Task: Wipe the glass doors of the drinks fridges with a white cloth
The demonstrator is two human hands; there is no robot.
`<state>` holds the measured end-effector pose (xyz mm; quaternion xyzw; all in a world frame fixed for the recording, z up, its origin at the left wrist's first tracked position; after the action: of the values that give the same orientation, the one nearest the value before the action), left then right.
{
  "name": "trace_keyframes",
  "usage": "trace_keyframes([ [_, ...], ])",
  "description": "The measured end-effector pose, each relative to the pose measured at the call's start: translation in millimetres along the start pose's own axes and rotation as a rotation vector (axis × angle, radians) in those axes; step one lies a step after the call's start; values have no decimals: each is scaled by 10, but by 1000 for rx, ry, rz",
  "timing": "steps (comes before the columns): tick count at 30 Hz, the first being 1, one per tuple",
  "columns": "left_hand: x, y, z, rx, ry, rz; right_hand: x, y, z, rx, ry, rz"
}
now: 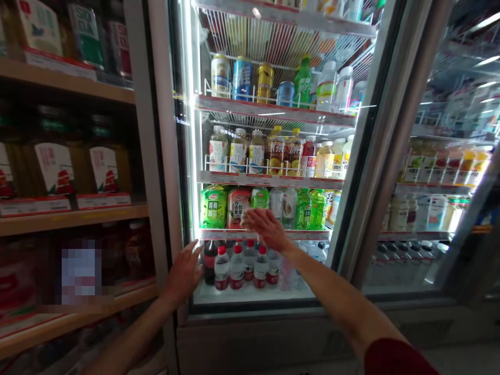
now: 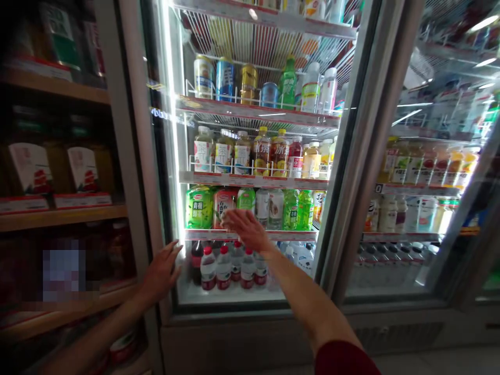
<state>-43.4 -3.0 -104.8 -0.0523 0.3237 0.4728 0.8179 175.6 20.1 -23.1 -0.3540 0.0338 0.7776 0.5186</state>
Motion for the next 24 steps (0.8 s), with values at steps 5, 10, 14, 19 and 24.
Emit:
trace_keyframes([
  [5, -56, -127, 228, 56, -24, -7, 102, 268, -322, -202, 47, -9],
  [10, -168, -116, 361, 109, -40, 18, -169, -212, -84, -145, -26, -44],
  [14, -279, -33, 591, 89, -85, 65, -643, -847, 389, 400, -296, -49],
  [19, -359, -114, 931, 152, -140, 94, -215, -152, -81, -244, -15, -84],
  [24, -436, 17, 1120, 155, -201, 110, -659, -1018, 124, 7, -112, -181],
])
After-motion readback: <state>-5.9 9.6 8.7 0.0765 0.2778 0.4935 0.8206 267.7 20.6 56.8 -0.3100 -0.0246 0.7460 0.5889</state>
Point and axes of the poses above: each hand's wrist, its own z-axis towards the middle knuckle, its own x-axis out of the palm, y = z × x, the point moved 8 cm from there along z, towards the middle knuckle, and after that the axes turned 15 degrees about x, right-handed, at the moved point
